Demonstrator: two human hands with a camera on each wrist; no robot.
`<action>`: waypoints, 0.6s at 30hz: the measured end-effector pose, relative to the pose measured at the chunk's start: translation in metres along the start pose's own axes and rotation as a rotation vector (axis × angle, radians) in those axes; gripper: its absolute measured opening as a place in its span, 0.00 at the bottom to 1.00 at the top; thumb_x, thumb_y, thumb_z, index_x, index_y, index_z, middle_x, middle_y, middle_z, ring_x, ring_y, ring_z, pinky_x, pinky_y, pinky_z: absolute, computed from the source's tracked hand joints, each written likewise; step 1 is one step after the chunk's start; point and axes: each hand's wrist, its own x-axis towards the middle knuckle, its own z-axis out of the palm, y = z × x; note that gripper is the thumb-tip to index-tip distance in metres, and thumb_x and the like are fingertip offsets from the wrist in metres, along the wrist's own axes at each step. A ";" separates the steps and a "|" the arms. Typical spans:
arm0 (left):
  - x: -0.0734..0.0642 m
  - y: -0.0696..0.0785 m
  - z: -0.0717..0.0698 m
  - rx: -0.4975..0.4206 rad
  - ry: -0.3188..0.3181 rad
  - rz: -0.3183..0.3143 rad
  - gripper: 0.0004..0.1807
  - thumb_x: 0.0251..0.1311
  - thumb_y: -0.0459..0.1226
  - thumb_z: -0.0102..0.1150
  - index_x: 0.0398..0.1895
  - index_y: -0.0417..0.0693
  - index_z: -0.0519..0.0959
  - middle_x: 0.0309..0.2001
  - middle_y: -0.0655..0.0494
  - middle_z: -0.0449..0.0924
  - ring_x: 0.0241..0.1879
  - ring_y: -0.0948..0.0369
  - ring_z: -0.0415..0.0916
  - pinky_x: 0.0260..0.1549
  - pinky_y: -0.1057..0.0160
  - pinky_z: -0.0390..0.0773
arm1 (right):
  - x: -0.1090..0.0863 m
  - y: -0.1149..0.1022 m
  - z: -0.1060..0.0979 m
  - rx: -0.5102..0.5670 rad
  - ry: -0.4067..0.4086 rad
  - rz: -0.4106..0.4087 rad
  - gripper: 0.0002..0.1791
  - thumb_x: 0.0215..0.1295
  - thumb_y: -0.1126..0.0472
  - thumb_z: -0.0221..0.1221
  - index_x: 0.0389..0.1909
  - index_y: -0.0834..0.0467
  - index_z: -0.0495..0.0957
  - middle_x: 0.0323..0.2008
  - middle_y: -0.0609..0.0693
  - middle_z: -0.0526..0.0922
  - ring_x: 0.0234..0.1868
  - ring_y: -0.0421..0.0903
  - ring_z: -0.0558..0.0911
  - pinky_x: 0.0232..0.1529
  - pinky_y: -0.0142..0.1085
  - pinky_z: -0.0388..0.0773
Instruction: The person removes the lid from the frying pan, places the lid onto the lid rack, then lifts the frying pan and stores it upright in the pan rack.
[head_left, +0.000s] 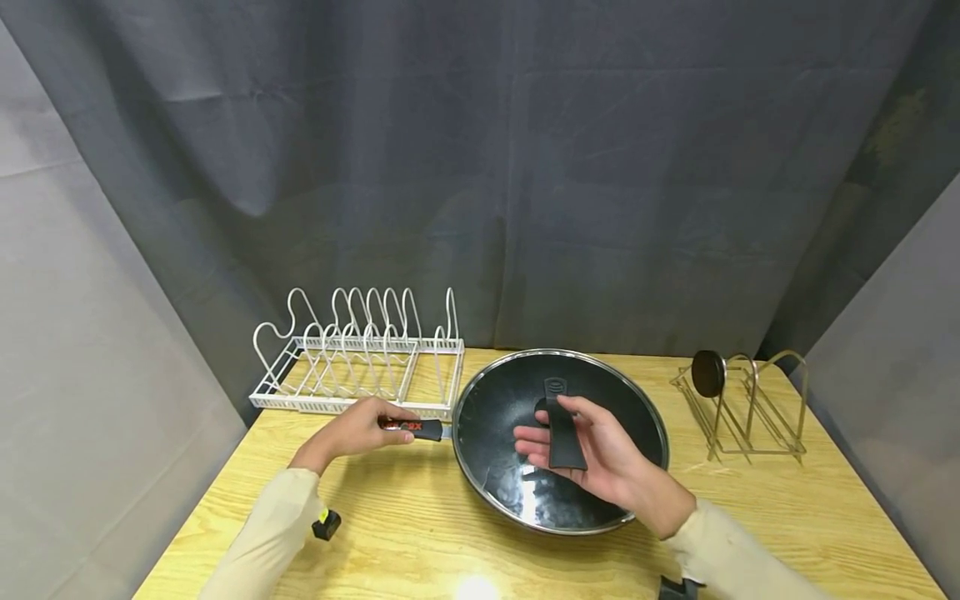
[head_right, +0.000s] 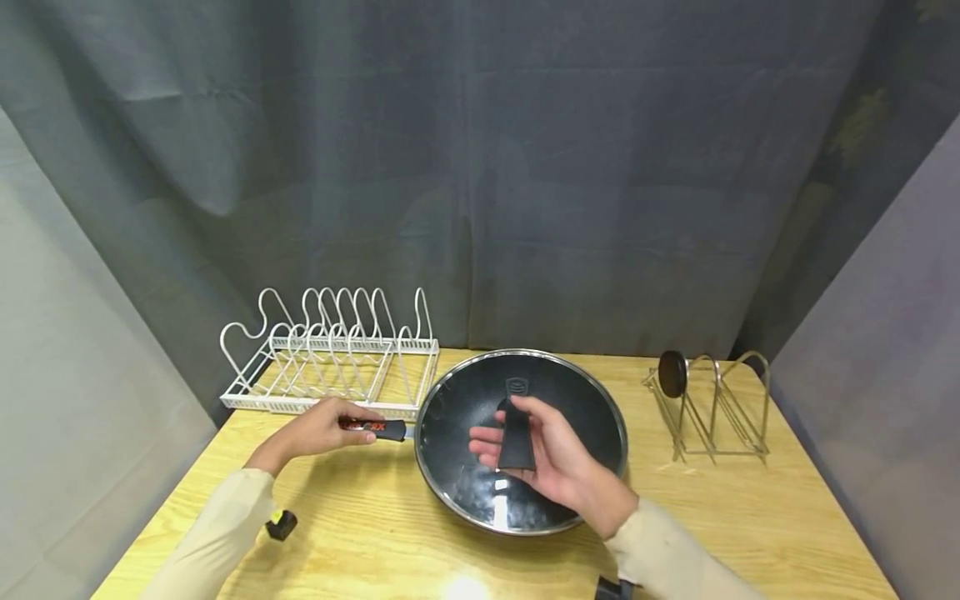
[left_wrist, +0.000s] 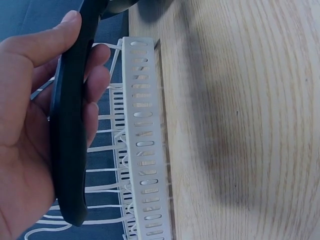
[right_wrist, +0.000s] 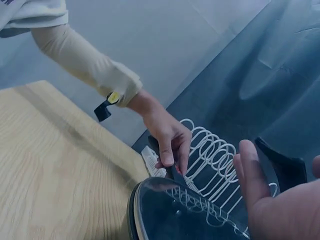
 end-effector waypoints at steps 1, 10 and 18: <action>0.000 0.000 0.000 -0.001 0.000 0.003 0.18 0.59 0.50 0.63 0.51 0.61 0.82 0.46 0.67 0.83 0.30 0.65 0.77 0.29 0.67 0.74 | 0.001 0.000 0.001 0.011 0.003 0.003 0.31 0.71 0.46 0.48 0.63 0.60 0.50 0.57 0.64 0.76 0.56 0.55 0.78 0.51 0.40 0.77; 0.001 -0.002 0.000 -0.010 0.002 0.002 0.16 0.58 0.49 0.64 0.50 0.65 0.82 0.47 0.70 0.82 0.33 0.68 0.77 0.32 0.66 0.76 | 0.008 0.003 0.014 -0.015 0.175 -0.038 0.18 0.75 0.51 0.42 0.53 0.60 0.61 0.34 0.48 0.80 0.31 0.40 0.80 0.32 0.30 0.78; 0.001 -0.001 0.000 -0.012 0.003 0.009 0.17 0.57 0.49 0.65 0.51 0.62 0.82 0.45 0.67 0.83 0.28 0.65 0.76 0.26 0.68 0.73 | 0.009 0.007 0.018 -0.099 0.275 -0.080 0.12 0.77 0.57 0.40 0.46 0.60 0.67 0.27 0.45 0.74 0.25 0.38 0.73 0.26 0.28 0.74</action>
